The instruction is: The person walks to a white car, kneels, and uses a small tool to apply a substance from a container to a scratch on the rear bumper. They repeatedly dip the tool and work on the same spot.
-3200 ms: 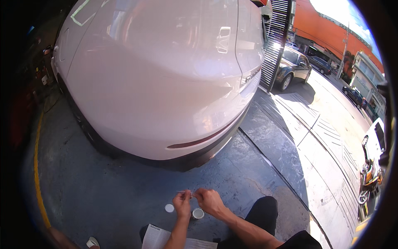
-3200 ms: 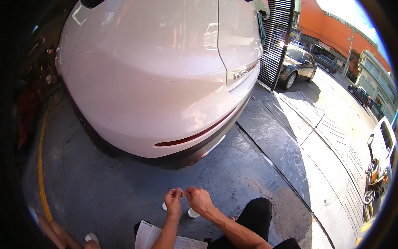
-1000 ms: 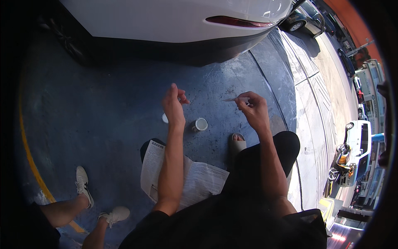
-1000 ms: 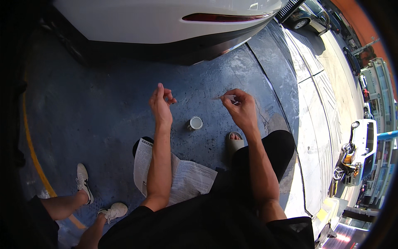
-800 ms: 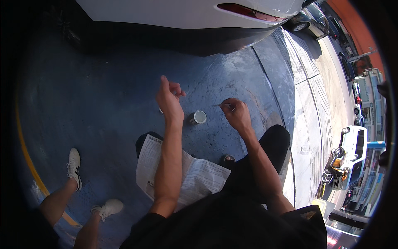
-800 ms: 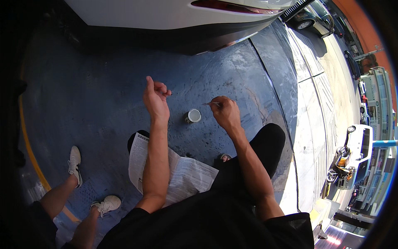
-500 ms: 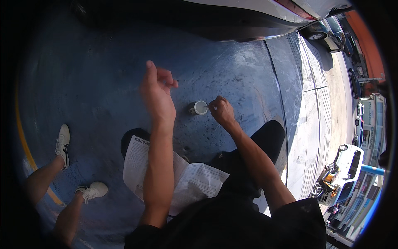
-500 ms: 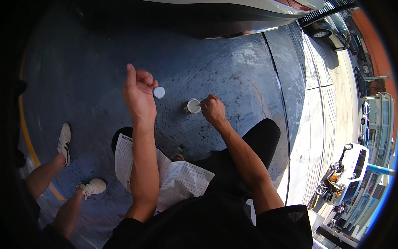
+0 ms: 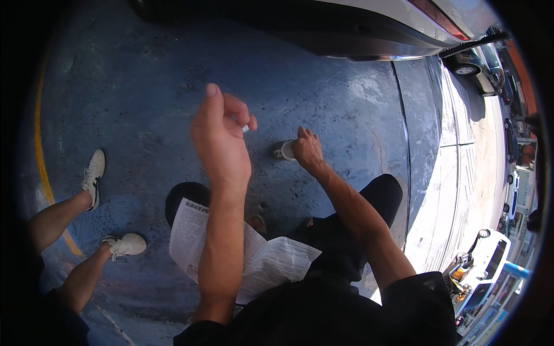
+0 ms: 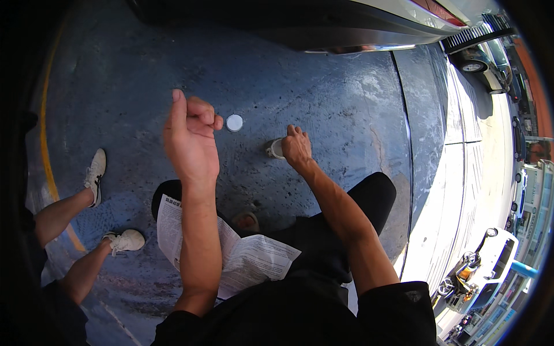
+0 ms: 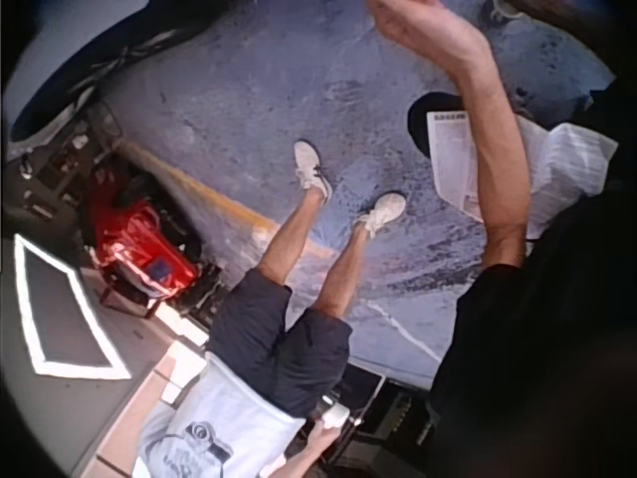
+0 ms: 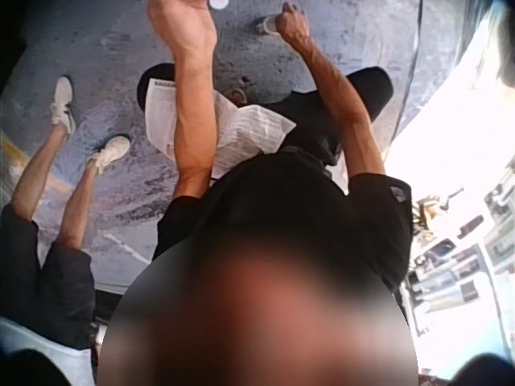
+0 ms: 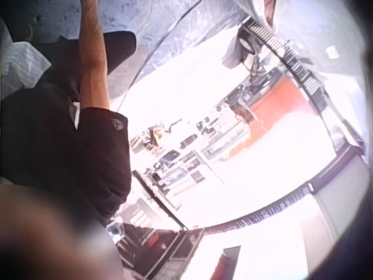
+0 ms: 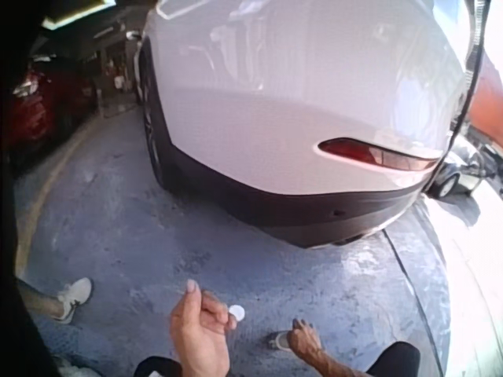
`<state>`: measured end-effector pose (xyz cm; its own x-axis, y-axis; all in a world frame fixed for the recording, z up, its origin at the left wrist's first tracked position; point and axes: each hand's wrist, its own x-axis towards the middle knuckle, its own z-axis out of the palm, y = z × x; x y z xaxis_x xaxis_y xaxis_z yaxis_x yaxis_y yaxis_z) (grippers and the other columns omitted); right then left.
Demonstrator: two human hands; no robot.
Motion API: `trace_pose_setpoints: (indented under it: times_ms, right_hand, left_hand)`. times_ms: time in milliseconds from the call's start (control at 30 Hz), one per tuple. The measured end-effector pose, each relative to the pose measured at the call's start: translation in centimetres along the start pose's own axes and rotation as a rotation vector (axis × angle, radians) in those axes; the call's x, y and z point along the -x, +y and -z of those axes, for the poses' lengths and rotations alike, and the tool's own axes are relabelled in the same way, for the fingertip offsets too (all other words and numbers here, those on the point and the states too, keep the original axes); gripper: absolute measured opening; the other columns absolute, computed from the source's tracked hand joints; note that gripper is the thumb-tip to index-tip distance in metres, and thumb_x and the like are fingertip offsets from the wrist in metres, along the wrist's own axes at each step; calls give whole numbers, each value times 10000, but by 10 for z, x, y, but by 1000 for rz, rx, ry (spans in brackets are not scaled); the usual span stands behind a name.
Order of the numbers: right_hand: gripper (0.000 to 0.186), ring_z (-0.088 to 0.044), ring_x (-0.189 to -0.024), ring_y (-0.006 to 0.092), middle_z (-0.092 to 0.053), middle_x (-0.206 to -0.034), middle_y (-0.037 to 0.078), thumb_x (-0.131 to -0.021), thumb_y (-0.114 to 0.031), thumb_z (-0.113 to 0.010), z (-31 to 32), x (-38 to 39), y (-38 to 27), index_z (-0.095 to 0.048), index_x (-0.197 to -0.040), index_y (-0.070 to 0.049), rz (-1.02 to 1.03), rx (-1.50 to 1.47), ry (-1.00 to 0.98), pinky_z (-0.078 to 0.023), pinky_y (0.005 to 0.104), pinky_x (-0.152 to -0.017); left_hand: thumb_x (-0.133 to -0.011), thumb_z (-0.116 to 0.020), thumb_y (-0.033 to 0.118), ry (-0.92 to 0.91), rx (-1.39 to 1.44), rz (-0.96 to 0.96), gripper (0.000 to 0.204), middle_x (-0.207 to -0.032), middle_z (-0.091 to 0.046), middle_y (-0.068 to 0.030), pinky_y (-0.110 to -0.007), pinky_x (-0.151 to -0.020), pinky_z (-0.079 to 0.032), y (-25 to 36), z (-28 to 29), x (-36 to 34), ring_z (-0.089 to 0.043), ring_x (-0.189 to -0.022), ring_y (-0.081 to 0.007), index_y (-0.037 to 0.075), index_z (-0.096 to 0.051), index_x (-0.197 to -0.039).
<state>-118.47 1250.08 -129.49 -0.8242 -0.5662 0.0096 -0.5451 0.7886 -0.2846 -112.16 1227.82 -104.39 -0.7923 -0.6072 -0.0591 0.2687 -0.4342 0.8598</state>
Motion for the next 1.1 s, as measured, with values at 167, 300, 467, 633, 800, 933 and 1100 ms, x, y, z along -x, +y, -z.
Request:
trace_pose_setpoints:
  times_ms: [167, 300, 467, 633, 800, 933, 1100]
  right_hand:
    - [209, -609, -947, 355, -615, -950, 193, -853, -133, -639, -2, 1, 1, -729, -722, 3, 7, -24, 49, -479, 481, -799]
    - [234, -605, -939, 362, -615, -945, 198, -850, -151, -626, -6, 1, 2, -723, -707, 7, 18, -27, 73, -468, 480, -775]
    - [211, -600, -979, 363, -621, -981, 189, -846, -131, -627, -7, 1, 0, -731, -719, 2, -3, -37, 37, -466, 481, -829]
    - [184, -599, -1004, 362, -624, -995, 186, -841, -118, -635, -6, 1, -4, -741, -745, -2, -44, -30, -23, -465, 479, -859]
    - [243, -593, -1027, 373, -616, -1038, 187, -863, -139, -584, -6, 1, -3, -743, -756, 11, -33, -38, -39, -467, 489, -871]
    - [216, -617, -1023, 374, -620, -1029, 185, -842, -114, -601, 7, 4, -6, -770, -803, 15, -83, -53, -67, -502, 494, -861]
    - [174, -682, -889, 334, -672, -981, 163, -780, -132, -774, 64, 9, -4, -802, -897, -6, -219, -285, 98, -555, 434, -765]
  left_hand:
    - [-1056, -601, 432, -22, 23, 8, 504, -662, -553, -21, -331, -633, -453, -5, -4, -1, -535, -663, -135, 66, -633, -711]
    - [-1060, -600, 425, -34, 12, 3, 499, -670, -556, -19, -328, -630, -452, -8, -4, -2, -534, -667, -133, 67, -638, -714]
    - [-1062, -597, 422, -33, 21, 0, 495, -666, -552, -20, -324, -622, -449, -8, -4, -3, -535, -665, -134, 70, -643, -717]
    - [-1062, -597, 421, -26, 23, -1, 497, -664, -547, -19, -324, -614, -446, -7, -4, -2, -532, -661, -136, 67, -642, -715]
    - [-1060, -599, 420, -23, 14, -7, 504, -663, -545, -18, -324, -612, -446, -6, -4, -2, -530, -658, -135, 62, -641, -708]
    - [-1055, -602, 430, -13, 14, -8, 512, -654, -550, -24, -323, -616, -449, -7, -3, -3, -541, -659, -141, 61, -639, -702]
    - [-1047, -614, 441, 18, 3, 18, 508, -646, -553, -31, -323, -622, -456, -10, -4, -6, -555, -663, -150, 63, -639, -707]
